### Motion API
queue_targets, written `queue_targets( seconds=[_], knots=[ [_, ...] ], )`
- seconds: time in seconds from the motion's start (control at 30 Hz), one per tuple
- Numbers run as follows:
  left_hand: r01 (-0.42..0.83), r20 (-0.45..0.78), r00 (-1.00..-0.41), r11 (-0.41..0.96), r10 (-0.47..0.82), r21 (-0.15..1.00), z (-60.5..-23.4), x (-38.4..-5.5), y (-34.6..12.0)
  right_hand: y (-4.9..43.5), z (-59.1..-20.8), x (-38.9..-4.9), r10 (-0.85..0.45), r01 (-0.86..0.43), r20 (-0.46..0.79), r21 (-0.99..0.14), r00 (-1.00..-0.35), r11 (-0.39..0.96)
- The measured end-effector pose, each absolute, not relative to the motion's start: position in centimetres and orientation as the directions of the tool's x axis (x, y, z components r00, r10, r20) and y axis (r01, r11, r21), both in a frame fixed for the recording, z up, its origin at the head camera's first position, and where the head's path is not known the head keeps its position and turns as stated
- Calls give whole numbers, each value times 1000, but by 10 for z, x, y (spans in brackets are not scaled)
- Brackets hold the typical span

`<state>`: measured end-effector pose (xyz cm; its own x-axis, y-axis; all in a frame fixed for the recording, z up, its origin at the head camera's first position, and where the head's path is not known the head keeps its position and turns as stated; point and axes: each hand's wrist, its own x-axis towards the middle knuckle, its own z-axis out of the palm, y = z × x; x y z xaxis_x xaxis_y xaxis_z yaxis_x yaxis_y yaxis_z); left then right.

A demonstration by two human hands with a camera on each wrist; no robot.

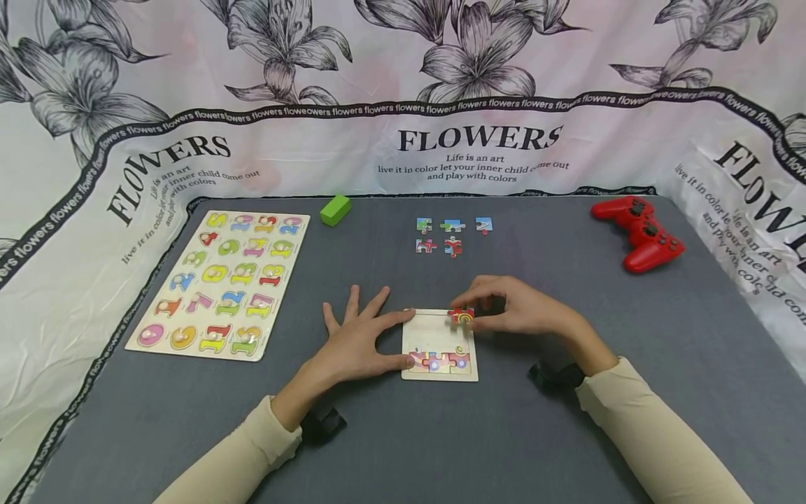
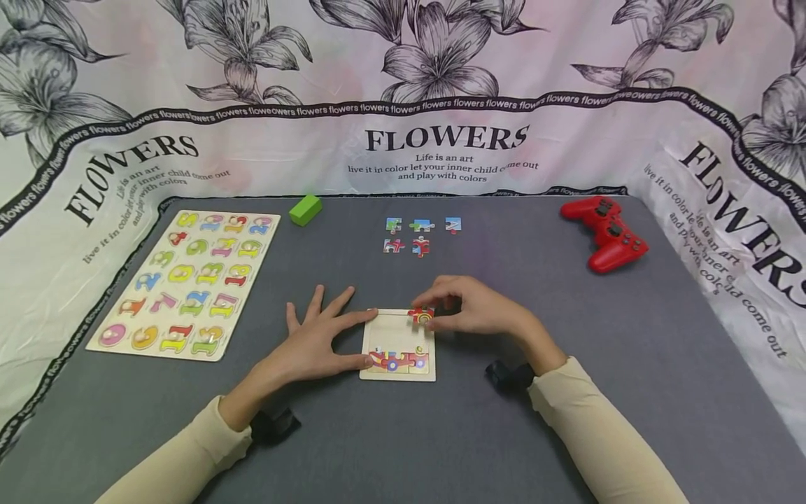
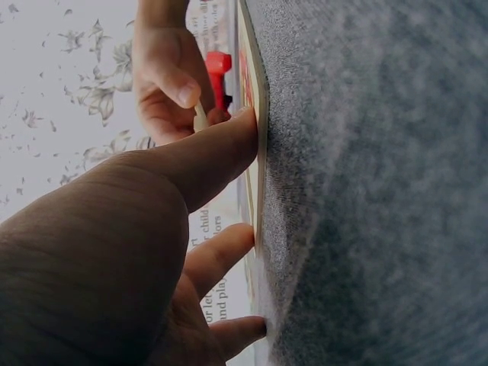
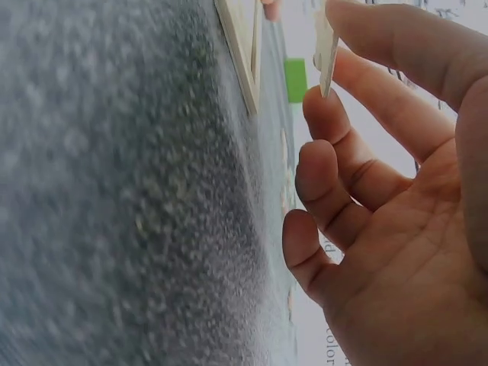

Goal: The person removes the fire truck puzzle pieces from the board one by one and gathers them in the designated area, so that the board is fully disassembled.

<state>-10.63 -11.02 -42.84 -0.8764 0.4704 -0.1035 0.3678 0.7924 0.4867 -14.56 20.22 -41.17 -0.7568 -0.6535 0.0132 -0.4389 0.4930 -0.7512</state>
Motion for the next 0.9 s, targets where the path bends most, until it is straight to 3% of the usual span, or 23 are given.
queue_targets(
  seconds=[0.43,0.9],
  knots=[
    [369,-99,-876,787,473,495,-427,-106,-112,226,-411,-168,-520,-418,75,-697,-851,583],
    [365,-90,-880,784,467,503,-430,-108,-112,245,-409,-215,-450,-377,55,-639,-891,670]
  ],
)
